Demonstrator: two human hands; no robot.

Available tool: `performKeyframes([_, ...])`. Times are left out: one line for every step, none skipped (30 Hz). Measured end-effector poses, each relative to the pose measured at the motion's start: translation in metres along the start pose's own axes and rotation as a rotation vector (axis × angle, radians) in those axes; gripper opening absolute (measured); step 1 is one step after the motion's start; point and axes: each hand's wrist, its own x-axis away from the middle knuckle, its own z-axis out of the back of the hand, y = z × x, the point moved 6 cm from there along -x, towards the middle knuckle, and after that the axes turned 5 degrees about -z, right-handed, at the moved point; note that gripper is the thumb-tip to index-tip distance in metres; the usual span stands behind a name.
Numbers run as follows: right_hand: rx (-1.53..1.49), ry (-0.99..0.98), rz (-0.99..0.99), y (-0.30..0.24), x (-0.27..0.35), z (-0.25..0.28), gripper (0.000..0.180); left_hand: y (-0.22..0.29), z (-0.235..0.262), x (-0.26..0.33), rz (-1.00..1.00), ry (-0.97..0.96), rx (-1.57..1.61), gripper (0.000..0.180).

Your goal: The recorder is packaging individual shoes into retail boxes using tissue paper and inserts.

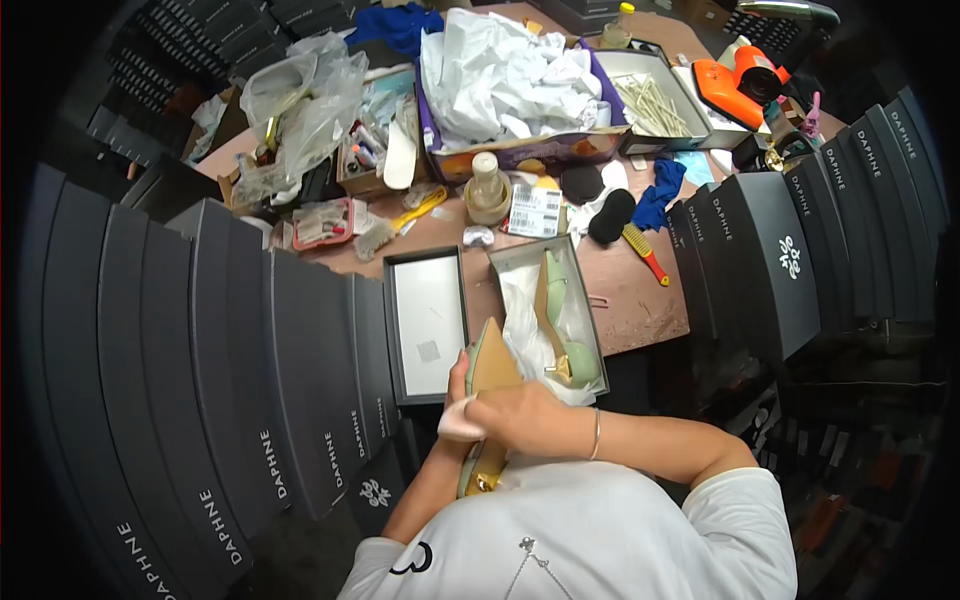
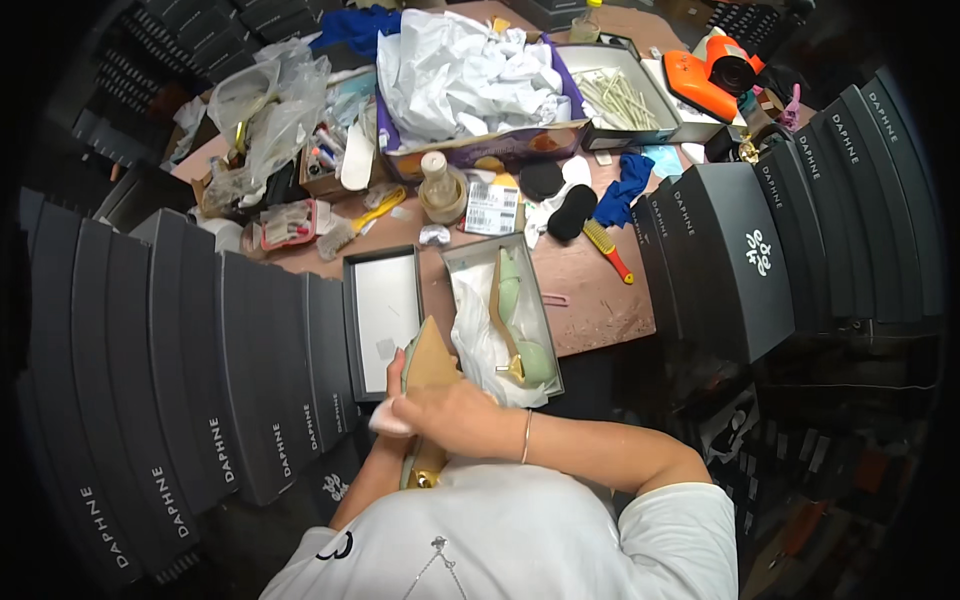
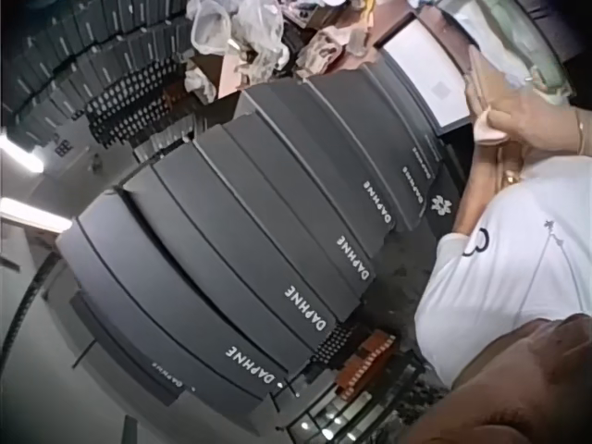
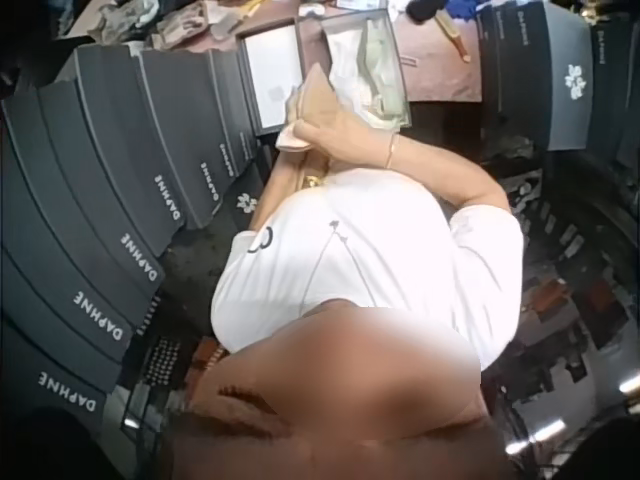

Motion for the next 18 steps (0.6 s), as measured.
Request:
performKeyframes([-0.027,-0.017,0.136,-0.016,0.006,0.003,0.017,0.007,-0.02,0.014,0.074,0.023,0.056,0.051])
performKeyframes([-0.072,0.102,0.044,0.011,-0.007,0.004,0.017,0.003,-0.009,0.015,0.022,-0.007,-0.003,0.051])
performKeyframes([-0.102,0.223,-0.043,0.042,-0.021,0.008,0.017,0.001,-0.003,0.009,-0.037,-0.05,-0.059,0.052])
performKeyframes([-0.076,0.173,-0.016,0.033,-0.015,0.006,0.015,0.004,-0.014,0.011,-0.046,-0.137,-0.082,0.053])
performKeyframes([-0.05,0.131,0.017,0.015,-0.007,0.006,0.013,0.007,-0.018,0.012,0.007,-0.085,-0.027,0.053])
performKeyframes([-0.019,0.089,0.07,-0.002,-0.003,0.006,0.011,0.011,-0.024,0.01,0.04,-0.035,0.03,0.053])
performKeyframes([-0.009,0.029,0.099,-0.014,0.007,-0.001,0.01,0.004,-0.02,0.017,0.1,0.039,0.095,0.053])
performKeyframes([-0.064,0.093,0.27,-0.019,0.013,-0.001,0.011,0.006,-0.023,0.015,0.12,-0.049,-0.014,0.054])
performKeyframes([-0.072,0.093,0.187,-0.01,0.013,-0.006,0.011,0.0,-0.013,0.008,0.143,-0.14,0.04,0.056])
performKeyframes([-0.052,0.102,0.103,0.004,0.01,-0.005,0.012,-0.003,-0.006,0.002,0.061,-0.145,-0.03,0.058])
performKeyframes([-0.044,0.114,0.018,0.017,0.007,-0.004,0.013,-0.004,0.0,0.001,-0.022,-0.141,-0.106,0.059])
performKeyframes([-0.037,0.128,-0.068,0.029,0.006,-0.003,0.013,-0.008,0.002,0.0,-0.02,-0.142,-0.1,0.058])
performKeyframes([-0.021,0.154,-0.138,0.041,0.0,0.002,0.014,-0.002,-0.006,-0.008,0.007,-0.185,-0.112,0.06])
performKeyframes([-0.035,0.074,0.011,0.017,0.016,-0.002,0.014,0.001,-0.007,-0.005,0.046,-0.197,-0.113,0.062])
performKeyframes([-0.049,-0.005,0.161,-0.006,0.037,-0.003,0.014,0.003,-0.009,-0.001,0.085,-0.208,-0.115,0.065])
performKeyframes([-0.025,0.02,0.249,-0.011,0.046,-0.001,0.014,0.002,-0.012,0.003,0.04,-0.168,-0.171,0.067])
performKeyframes([-0.01,0.069,0.172,-0.002,0.046,0.002,0.015,-0.005,-0.009,0.002,0.069,-0.184,-0.111,0.067])
performKeyframes([0.006,0.117,0.095,0.016,0.039,0.004,0.015,-0.014,-0.002,-0.001,0.098,-0.198,-0.049,0.066])
